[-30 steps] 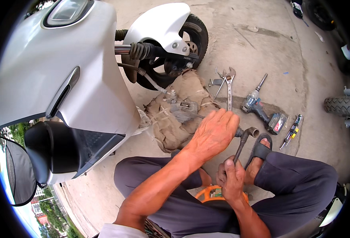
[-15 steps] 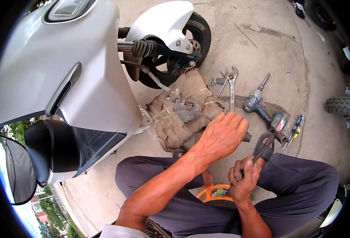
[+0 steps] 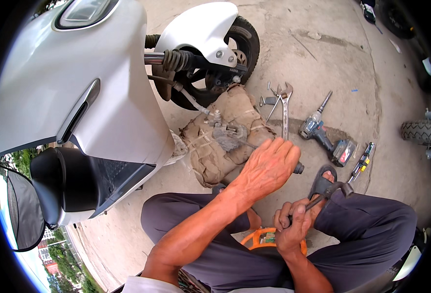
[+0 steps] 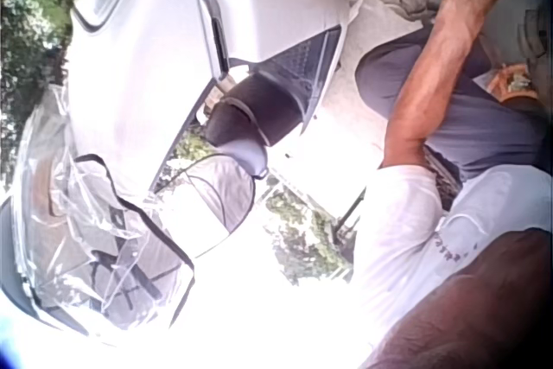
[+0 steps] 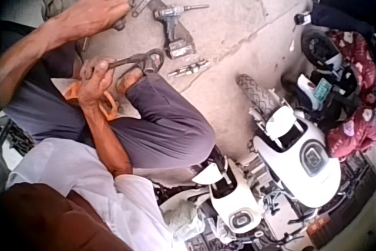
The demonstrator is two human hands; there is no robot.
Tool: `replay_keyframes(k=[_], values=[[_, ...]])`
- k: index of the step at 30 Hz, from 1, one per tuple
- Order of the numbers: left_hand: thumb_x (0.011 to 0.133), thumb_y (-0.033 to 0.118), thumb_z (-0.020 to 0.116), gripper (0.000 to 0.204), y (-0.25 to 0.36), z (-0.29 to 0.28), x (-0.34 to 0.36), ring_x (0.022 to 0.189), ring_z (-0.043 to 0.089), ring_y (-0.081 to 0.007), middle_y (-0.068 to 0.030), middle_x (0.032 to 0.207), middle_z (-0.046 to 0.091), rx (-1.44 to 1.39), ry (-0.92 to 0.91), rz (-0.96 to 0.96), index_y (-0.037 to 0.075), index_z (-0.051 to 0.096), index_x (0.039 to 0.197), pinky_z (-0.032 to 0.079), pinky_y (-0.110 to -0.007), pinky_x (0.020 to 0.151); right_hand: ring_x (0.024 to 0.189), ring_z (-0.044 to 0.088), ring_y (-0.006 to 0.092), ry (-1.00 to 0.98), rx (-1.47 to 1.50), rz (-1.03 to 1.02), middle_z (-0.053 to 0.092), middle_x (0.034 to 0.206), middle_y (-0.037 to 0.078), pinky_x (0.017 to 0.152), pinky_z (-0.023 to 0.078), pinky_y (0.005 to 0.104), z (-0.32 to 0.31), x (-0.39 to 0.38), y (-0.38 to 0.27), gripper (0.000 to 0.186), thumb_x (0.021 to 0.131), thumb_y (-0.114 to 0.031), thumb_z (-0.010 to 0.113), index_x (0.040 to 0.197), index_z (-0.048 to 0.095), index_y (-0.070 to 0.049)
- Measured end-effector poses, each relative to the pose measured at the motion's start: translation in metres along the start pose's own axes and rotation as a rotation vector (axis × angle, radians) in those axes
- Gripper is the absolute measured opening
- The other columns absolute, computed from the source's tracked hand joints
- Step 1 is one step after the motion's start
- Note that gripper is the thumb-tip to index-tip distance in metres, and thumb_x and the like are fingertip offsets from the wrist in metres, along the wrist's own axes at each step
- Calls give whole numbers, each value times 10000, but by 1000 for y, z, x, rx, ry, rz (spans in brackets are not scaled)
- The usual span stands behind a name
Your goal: The person disassembles a scooter brake caliper using a screwdriver and wrench, removes the brake pads, and then reassembles the caliper. They use a hammer to tap a component into place during reassembly.
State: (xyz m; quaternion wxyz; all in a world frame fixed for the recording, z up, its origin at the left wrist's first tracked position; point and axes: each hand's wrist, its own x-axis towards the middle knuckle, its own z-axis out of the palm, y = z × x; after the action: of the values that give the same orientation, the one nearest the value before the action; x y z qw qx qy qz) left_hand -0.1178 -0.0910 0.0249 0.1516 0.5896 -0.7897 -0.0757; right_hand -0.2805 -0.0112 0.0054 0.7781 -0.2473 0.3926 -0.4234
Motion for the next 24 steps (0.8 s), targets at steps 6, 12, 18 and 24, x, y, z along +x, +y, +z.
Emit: replay_keyframes(k=[6,12,18,24], values=[[816,89,623,111,-7,3,-5,846,564,-238,-73,851,533,59,40,13,71,539,886,447,-358,754,508,320,67,36,82,-6,396,646,-8,446,276,247,-1,-1,7,322,1119,-311,465,893,418,-87],[807,98,628,125,-7,0,-5,870,566,-241,-75,874,541,58,16,5,66,548,897,449,-365,762,491,268,76,-14,-75,201,336,616,-2,429,274,247,0,5,10,317,1130,-306,414,892,378,-99],[806,108,628,129,1,2,-7,874,563,-241,-74,874,538,25,41,32,67,550,900,445,-364,760,489,256,77,66,63,39,331,614,-1,426,274,251,-6,7,6,321,1122,-310,431,882,389,-100],[805,118,634,130,4,1,-6,870,563,-234,-69,865,539,-9,46,43,73,550,894,442,-358,761,500,260,76,37,46,33,336,621,3,432,275,247,-5,7,8,320,1119,-312,438,886,393,-97]])
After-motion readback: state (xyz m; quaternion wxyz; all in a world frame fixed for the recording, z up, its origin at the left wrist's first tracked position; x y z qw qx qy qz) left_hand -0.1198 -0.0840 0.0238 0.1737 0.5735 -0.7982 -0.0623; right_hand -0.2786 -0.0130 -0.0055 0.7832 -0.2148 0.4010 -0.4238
